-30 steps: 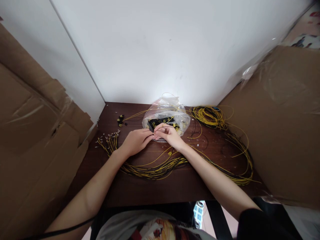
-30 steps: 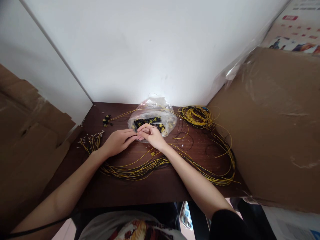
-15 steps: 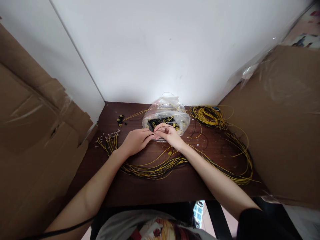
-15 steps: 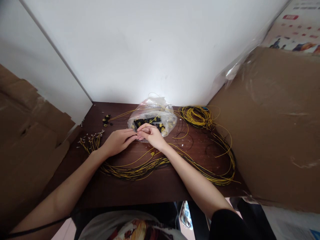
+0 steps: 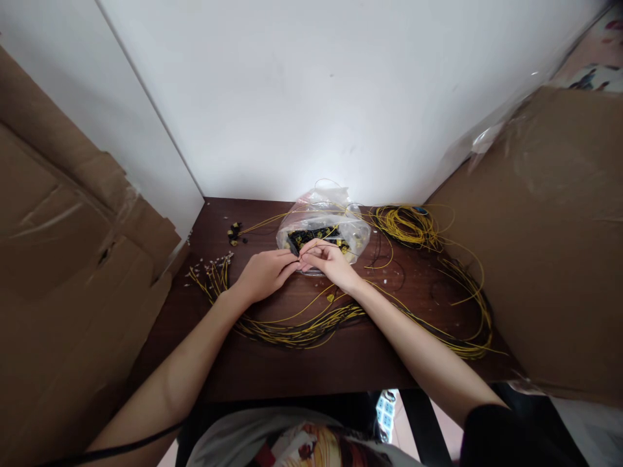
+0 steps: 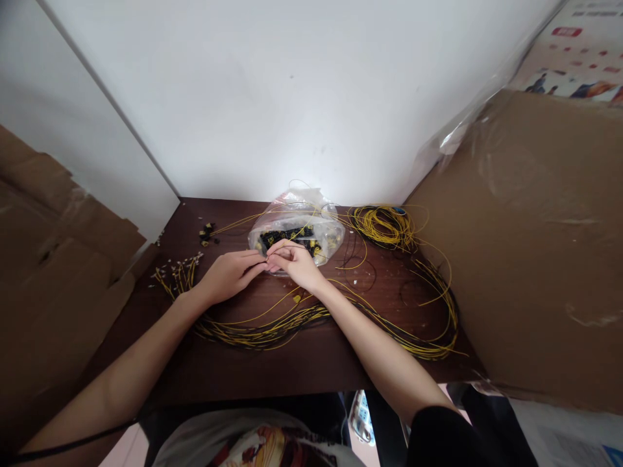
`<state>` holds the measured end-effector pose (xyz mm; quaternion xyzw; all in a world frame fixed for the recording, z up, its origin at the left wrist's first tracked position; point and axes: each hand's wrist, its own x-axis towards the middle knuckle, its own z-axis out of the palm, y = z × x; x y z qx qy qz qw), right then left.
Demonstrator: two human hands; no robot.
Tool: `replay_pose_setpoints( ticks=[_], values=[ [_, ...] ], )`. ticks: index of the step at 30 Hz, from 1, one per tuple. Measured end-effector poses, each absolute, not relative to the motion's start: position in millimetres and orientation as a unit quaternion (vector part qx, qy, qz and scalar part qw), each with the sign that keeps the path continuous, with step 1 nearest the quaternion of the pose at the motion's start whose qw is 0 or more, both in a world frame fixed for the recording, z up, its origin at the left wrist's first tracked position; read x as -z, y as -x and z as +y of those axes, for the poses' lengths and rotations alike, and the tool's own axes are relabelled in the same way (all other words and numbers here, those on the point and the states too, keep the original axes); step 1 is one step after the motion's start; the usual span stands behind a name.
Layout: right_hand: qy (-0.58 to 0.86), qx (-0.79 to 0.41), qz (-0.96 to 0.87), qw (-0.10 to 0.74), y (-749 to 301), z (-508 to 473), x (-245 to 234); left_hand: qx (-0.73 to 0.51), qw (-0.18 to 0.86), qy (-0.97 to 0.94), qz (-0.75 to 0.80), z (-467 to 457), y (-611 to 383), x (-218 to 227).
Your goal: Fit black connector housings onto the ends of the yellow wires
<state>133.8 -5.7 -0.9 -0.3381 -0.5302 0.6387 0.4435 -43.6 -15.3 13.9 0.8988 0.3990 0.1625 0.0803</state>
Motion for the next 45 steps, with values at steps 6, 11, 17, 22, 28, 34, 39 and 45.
replay_pose_setpoints(
  ticks=[6, 11, 17, 22, 28, 34, 39, 45],
  values=[
    [0.341, -0.638, -0.529, 0.442, -133.6, -6.4, -0.3, -0.17, 0.083, -0.898, 0.397, -15.1, 43.6, -13.8],
    [0.342, -0.637, -0.533, 0.44, -133.9, -6.5, -0.9, -0.173, 0.081, -0.898, 0.397, -15.3, 43.5, -14.1],
    [0.34, -0.638, -0.531, 0.443, -133.8, -6.1, 0.0, -0.166, 0.079, -0.898, 0.399, -15.1, 44.1, -13.8],
    [0.343, -0.639, -0.529, 0.441, -133.5, -6.3, -0.3, -0.159, 0.078, -0.899, 0.401, -15.3, 43.7, -13.9],
    [0.341, -0.637, -0.532, 0.442, -133.5, -6.6, -0.7, -0.165, 0.08, -0.899, 0.397, -15.2, 43.5, -14.3],
    [0.345, -0.637, -0.532, 0.439, -133.7, -6.2, -0.7, -0.169, 0.081, -0.898, 0.399, -15.3, 43.8, -13.9],
    [0.343, -0.636, -0.531, 0.442, -133.6, -6.6, -0.6, -0.166, 0.085, -0.898, 0.399, -15.3, 44.1, -13.3],
    [0.343, -0.635, -0.533, 0.442, -133.5, -6.6, -0.6, -0.164, 0.086, -0.897, 0.401, -15.3, 44.3, -13.7]
  ],
)
